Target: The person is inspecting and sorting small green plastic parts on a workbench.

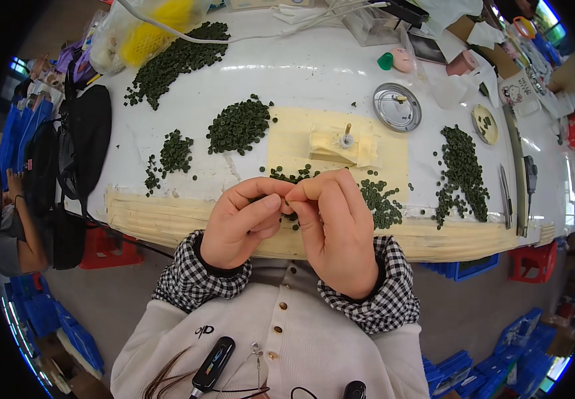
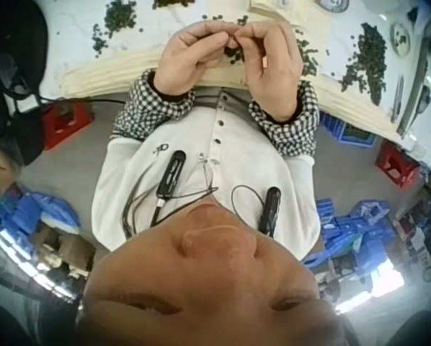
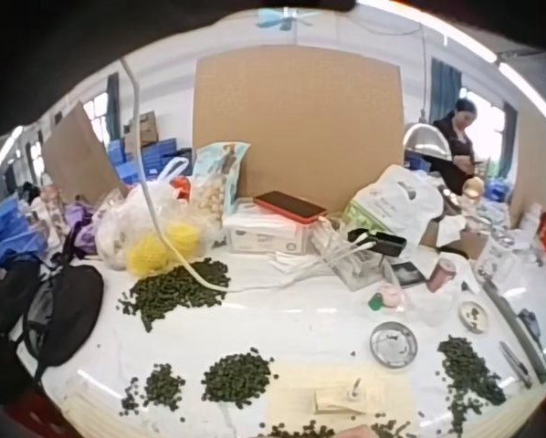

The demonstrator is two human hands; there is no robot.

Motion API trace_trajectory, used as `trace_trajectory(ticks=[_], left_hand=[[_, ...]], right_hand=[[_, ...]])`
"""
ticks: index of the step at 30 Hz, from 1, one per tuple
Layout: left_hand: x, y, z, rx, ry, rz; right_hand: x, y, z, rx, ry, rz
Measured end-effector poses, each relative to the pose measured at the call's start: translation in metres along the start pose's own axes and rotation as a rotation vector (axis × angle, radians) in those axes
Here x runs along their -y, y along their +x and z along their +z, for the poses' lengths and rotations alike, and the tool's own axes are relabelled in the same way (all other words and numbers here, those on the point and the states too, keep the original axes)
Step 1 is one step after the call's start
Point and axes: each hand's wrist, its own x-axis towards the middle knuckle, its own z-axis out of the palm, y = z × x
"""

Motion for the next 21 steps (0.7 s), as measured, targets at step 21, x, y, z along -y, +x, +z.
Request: trace_trajectory(ticks=[21], left_hand=[[0.004, 0.0, -0.001, -0.108, 0.071, 0.155]], right_hand=[[-0.015, -0.005, 0.002, -0.082, 0.321, 0.13]])
